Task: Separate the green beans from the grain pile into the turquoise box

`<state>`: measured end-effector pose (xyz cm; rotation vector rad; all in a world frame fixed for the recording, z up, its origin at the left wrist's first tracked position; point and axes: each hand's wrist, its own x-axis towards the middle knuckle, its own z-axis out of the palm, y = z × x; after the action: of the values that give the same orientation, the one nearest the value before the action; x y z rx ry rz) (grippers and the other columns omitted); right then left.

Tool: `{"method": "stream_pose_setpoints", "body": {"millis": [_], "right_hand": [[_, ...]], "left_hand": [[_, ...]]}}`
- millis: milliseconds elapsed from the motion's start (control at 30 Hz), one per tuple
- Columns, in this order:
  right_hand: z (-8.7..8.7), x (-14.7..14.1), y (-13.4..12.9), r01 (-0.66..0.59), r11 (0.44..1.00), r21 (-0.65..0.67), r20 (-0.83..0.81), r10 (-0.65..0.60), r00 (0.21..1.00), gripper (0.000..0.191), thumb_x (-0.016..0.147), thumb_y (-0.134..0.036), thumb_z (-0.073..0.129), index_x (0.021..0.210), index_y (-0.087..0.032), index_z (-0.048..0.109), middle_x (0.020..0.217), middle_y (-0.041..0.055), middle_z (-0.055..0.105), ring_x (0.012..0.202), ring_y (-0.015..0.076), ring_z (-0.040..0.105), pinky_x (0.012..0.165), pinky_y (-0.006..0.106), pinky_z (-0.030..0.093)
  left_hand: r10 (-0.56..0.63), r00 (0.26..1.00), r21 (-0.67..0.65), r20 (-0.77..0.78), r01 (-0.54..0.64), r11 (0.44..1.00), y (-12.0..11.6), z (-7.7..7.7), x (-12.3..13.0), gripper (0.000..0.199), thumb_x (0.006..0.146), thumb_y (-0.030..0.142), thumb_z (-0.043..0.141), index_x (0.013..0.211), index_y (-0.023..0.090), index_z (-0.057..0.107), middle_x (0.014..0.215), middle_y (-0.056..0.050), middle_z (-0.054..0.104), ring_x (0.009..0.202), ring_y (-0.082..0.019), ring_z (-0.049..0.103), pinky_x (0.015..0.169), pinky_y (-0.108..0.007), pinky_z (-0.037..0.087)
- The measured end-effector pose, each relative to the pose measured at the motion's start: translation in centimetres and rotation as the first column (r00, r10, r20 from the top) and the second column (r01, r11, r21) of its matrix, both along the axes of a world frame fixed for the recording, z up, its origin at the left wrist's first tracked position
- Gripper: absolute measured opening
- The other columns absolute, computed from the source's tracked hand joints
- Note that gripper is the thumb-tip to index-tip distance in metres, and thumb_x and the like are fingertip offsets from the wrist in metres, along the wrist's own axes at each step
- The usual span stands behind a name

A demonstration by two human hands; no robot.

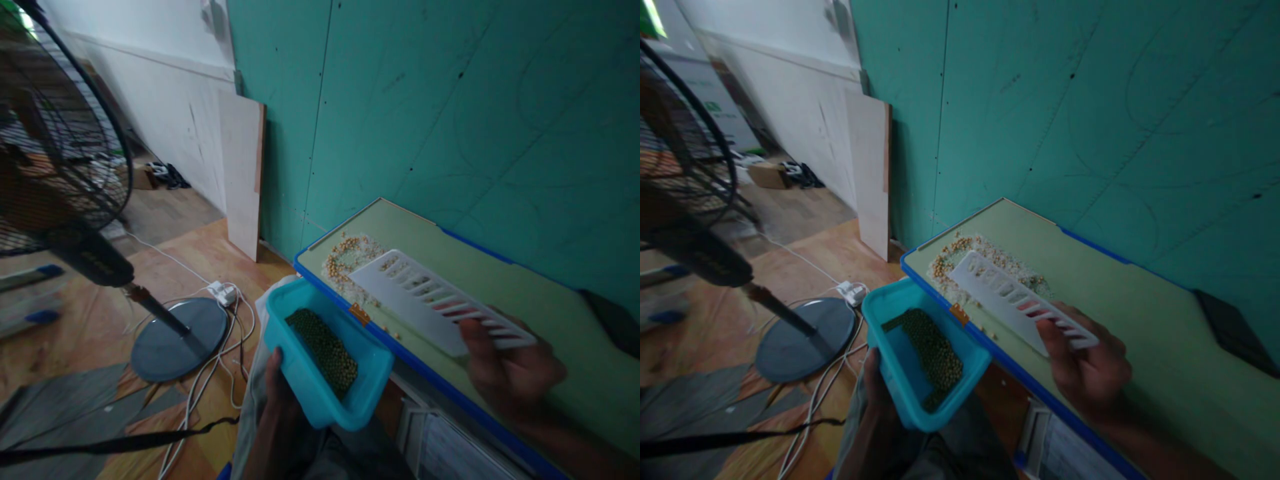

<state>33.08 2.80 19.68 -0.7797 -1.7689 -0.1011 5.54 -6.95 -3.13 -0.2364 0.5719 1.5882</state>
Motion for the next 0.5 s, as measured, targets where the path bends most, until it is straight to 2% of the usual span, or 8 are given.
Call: {"method": "stream_pose_setpoints", "body": {"millis": [100, 233, 333, 400, 500], "right_hand": [[-0.5, 0.5, 0.1, 0.062, 0.997, -0.047, -0.062, -0.065, 0.996, 0.006, 0.087, -0.022, 0.085, 0.085, -0.026, 0.081, 0.073, 0.0010, 0.082, 0.053, 0.0215, 0.075, 0.050, 0.030, 0.059], [-0.5, 2.0, -0.5, 0.158, 0.980, -0.123, -0.213, -0.181, 0.960, 0.011, 0.086, -0.032, 0.089, 0.083, -0.025, 0.081, 0.073, 0.0037, 0.081, 0.057, 0.0234, 0.074, 0.054, 0.035, 0.059], [0.5, 3.9, -1.8, 0.220, 0.965, -0.145, -0.286, -0.253, 0.924, 0.028, 0.083, -0.051, 0.092, 0.076, -0.028, 0.078, 0.066, 0.0051, 0.078, 0.051, 0.0249, 0.072, 0.047, 0.036, 0.058], [1.3, 5.2, -2.8, 0.251, 0.938, -0.238, -0.251, -0.309, 0.917, 0.034, 0.083, -0.061, 0.091, 0.073, -0.030, 0.079, 0.065, 0.0070, 0.078, 0.050, 0.0272, 0.073, 0.043, 0.037, 0.060], [1.4, 6.6, -4.2, 0.239, 0.881, -0.408, -0.097, -0.302, 0.948, 0.033, 0.089, -0.061, 0.085, 0.073, -0.032, 0.080, 0.065, 0.0084, 0.078, 0.048, 0.0293, 0.074, 0.038, 0.037, 0.061]], "left_hand": [[0.000, 0.999, -0.071, -0.039, -0.003, 0.997, 0.3, 0.2, -0.2, 0.045, 0.072, 0.043, 0.098, 0.109, 0.021, 0.085, 0.106, -0.010, 0.089, 0.128, -0.044, 0.077, 0.118, -0.058, 0.058], [0.001, 0.999, -0.040, -0.033, -0.002, 0.999, 0.5, 0.6, -0.1, 0.046, 0.073, 0.040, 0.097, 0.112, 0.022, 0.085, 0.116, -0.012, 0.088, 0.132, -0.044, 0.075, 0.119, -0.057, 0.058], [-0.035, 0.999, -0.042, -0.038, 0.033, 0.999, 0.7, 2.6, 0.6, 0.058, 0.066, 0.047, 0.098, 0.116, 0.021, 0.084, 0.114, -0.013, 0.088, 0.132, -0.045, 0.074, 0.116, -0.058, 0.059], [0.003, 1.000, -0.063, -0.025, -0.005, 0.998, 1.0, 4.5, 1.1, 0.051, 0.057, 0.041, 0.095, 0.102, 0.021, 0.083, 0.099, -0.014, 0.088, 0.128, -0.048, 0.075, 0.113, -0.061, 0.061], [0.002, 1.000, -0.150, -0.002, -0.002, 0.989, 1.4, 6.7, 1.8, 0.034, 0.051, 0.040, 0.089, 0.077, 0.023, 0.075, 0.074, -0.009, 0.081, 0.115, -0.048, 0.080, 0.106, -0.060, 0.064]]}}
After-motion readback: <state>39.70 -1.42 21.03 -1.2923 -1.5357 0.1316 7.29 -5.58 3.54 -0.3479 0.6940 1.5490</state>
